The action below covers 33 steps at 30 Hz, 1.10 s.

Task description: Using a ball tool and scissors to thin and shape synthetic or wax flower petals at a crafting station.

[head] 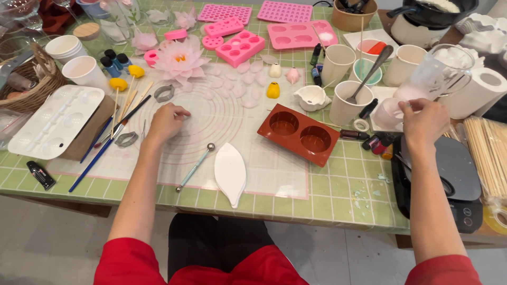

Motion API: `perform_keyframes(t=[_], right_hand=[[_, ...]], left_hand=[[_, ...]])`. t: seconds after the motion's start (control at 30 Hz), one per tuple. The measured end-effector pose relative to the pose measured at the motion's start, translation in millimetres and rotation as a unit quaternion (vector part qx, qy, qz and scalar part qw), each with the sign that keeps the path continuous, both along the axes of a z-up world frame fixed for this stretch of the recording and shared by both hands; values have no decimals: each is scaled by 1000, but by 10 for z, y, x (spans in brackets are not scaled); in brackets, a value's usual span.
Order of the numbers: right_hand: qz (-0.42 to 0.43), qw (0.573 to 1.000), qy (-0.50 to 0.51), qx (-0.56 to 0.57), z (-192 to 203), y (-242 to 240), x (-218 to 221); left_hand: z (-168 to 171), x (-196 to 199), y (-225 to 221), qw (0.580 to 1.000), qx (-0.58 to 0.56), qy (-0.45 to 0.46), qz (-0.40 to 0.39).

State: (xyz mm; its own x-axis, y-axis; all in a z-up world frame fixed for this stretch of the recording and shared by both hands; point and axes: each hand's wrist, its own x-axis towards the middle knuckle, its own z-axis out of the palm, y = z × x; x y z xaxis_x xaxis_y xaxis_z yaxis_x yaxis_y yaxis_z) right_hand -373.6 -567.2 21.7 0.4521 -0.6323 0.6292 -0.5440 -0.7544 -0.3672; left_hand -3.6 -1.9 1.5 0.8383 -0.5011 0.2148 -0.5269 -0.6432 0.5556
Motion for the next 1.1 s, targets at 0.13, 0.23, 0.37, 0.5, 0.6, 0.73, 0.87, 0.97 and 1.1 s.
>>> perform_keyframes(t=[0.13, 0.23, 0.37, 0.5, 0.6, 0.73, 0.87, 0.97, 1.1], right_hand=[[8, 1000, 6, -3, -93, -108, 9], [22, 1000, 4, -14, -65, -42, -8], [21, 999, 17, -33, 46, 107, -22], [39, 998, -14, 41, 70, 132, -42], [51, 997, -42, 43, 11, 79, -60], [63, 996, -69, -6, 92, 167, -77], [97, 988, -119, -15, 392, 585, -46], [144, 977, -154, -28, 584, 981, 27], [229, 955, -188, -10, 730, 1554, 158]], left_hand=[[-16, -36, 0, 999, 18, -34, -2], [7, -89, -13, 997, 39, -64, -16], [79, -111, -58, 995, 71, -76, -10], [58, -41, -108, 991, 105, -87, -13], [64, 2, -101, 992, 110, -65, -16], [111, -15, -55, 992, 107, -53, -25], [199, -92, -54, 991, 117, -49, -35], [191, -53, -111, 988, 145, -32, -31], [15, 145, -201, 979, 197, -22, -44]])
